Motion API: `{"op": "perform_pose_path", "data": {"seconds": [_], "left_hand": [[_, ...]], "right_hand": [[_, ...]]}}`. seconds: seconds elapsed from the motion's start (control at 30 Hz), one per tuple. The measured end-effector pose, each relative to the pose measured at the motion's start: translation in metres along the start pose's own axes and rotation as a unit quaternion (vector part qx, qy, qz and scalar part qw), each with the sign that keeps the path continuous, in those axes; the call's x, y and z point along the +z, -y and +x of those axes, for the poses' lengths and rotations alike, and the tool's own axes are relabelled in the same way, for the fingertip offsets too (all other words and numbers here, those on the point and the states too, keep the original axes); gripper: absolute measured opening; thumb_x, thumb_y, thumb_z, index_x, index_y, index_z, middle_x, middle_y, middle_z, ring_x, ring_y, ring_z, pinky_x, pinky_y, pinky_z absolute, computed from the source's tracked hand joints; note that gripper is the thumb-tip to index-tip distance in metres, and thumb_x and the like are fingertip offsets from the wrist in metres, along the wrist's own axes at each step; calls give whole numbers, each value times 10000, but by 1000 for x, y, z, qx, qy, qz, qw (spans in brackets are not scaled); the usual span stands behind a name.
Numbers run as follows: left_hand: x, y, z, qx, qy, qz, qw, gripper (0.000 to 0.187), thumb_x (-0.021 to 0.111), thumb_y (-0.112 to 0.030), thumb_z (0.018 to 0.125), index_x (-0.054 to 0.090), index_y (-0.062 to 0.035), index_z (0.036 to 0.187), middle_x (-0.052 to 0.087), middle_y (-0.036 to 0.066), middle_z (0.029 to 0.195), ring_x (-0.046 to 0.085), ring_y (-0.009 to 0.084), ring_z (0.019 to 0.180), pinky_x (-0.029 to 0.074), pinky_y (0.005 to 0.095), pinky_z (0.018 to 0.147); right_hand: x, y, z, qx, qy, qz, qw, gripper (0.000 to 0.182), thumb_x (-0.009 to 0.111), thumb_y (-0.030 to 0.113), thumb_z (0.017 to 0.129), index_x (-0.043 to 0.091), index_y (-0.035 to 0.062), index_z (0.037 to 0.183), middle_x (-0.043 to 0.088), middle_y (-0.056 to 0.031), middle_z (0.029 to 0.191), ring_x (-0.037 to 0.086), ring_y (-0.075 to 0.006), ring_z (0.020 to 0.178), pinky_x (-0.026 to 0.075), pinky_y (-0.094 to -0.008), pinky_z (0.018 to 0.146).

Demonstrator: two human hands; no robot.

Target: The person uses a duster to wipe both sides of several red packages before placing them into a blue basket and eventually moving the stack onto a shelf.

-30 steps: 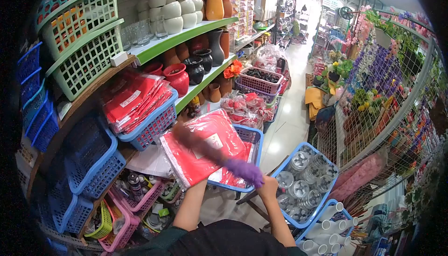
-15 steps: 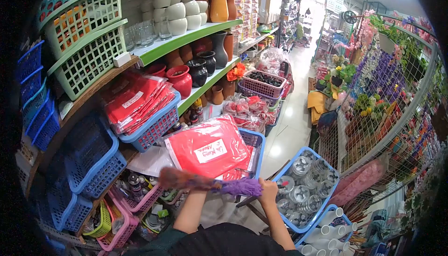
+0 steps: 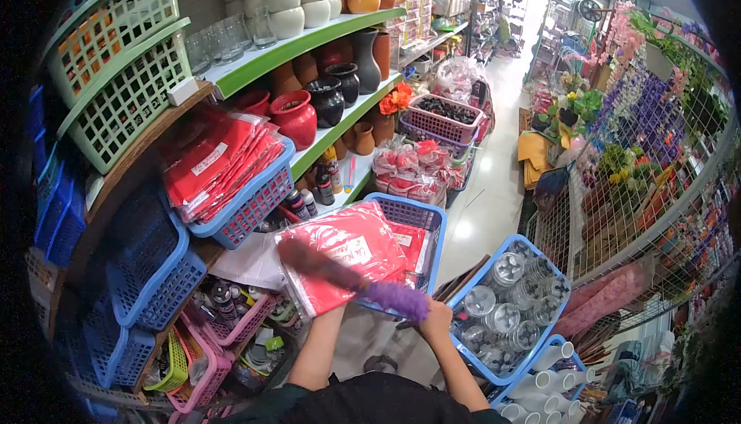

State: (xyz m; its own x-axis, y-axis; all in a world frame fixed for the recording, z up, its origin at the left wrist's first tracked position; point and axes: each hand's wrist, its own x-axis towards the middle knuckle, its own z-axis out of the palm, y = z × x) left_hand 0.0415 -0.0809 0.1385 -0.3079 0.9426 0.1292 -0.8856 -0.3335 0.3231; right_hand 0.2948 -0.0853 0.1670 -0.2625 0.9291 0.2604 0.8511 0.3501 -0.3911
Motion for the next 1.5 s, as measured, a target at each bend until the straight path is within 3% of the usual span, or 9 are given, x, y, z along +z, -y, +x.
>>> {"op": "perform_pose_path", "data": {"seconds": [0.13, 0.57, 0.73, 0.83, 0.87, 0.97, 1.1, 1.27, 1.5], "left_hand": [[-10, 3, 1, -10, -20, 0, 1000, 573, 333, -468, 940, 329, -77, 1360, 386, 110, 1382, 377, 261, 1263, 302, 417, 1059], [-16, 14, -2, -48, -66, -6, 997, 579, 335, -475, 938, 328, -79, 1361, 384, 111, 1384, 376, 262, 1263, 300, 417, 1060], [-5, 14, 7, -54, -57, -9, 997, 581, 336, -477, 937, 328, -80, 1361, 383, 112, 1385, 376, 262, 1264, 299, 417, 1060], [3, 13, 11, -50, -50, -13, 997, 582, 336, -479, 937, 328, -80, 1361, 382, 112, 1385, 375, 262, 1264, 298, 417, 1061], [7, 14, 15, -50, -48, -15, 997, 583, 336, -480, 937, 327, -81, 1361, 382, 112, 1385, 375, 262, 1264, 298, 417, 1061], [15, 24, 14, -54, -43, -17, 997, 584, 337, -481, 936, 327, -81, 1362, 382, 112, 1386, 375, 263, 1264, 298, 418, 1061], [34, 48, 8, -56, -36, -17, 998, 586, 337, -483, 935, 327, -82, 1362, 381, 112, 1386, 375, 263, 1265, 297, 418, 1061], [22, 27, 6, -48, -28, -13, 998, 588, 338, -486, 935, 327, -82, 1362, 380, 113, 1387, 374, 263, 1265, 296, 418, 1062], [112, -28, 9, -135, 194, -162, 958, 762, 370, -639, 851, 239, -166, 1434, 281, 46, 1458, 369, 236, 1255, 281, 449, 1035]], "right_hand": [[20, -17, 28, 140, 12, 34, 989, 223, 612, 247, 735, 645, 49, 833, 614, -233, 701, 606, -414, 691, 479, -486, 616], [102, -71, 92, 151, 146, -169, 963, 219, 500, 139, 807, 607, 13, 950, 673, -150, 843, 670, -310, 773, 497, -467, 651], [42, -26, 92, 174, 162, -186, 953, 488, 613, 209, 747, 480, 15, 1174, 526, -254, 1163, 517, -293, 1141, 422, -459, 900], [14, -1, 85, 86, 183, -138, 970, 735, 677, 278, 736, 328, 57, 1343, 400, -212, 1317, 394, -231, 1246, 337, -425, 985], [13, 1, 80, 17, 193, 145, 970, 779, 688, 290, 742, 288, 68, 1372, 409, -176, 1323, 410, -226, 1225, 339, -416, 982], [16, 22, 59, 68, 240, 699, 671, 760, 655, 355, 788, 279, 86, 1391, 397, -84, 1366, 403, -227, 1225, 320, -408, 1004], [-13, 73, 57, 184, 138, 939, 257, 660, 470, 468, 876, 319, 57, 1369, 348, -133, 1414, 345, -297, 1285, 227, -488, 1073], [-34, 52, 67, 179, 49, 950, 253, 631, 439, 463, 891, 354, 38, 1349, 372, -145, 1399, 324, -326, 1295, 199, -515, 1085], [-73, 24, 74, 68, 4, 961, 269, 700, 499, 508, 856, 326, 62, 1367, 375, -135, 1396, 337, -315, 1289, 222, -508, 1078]]}}
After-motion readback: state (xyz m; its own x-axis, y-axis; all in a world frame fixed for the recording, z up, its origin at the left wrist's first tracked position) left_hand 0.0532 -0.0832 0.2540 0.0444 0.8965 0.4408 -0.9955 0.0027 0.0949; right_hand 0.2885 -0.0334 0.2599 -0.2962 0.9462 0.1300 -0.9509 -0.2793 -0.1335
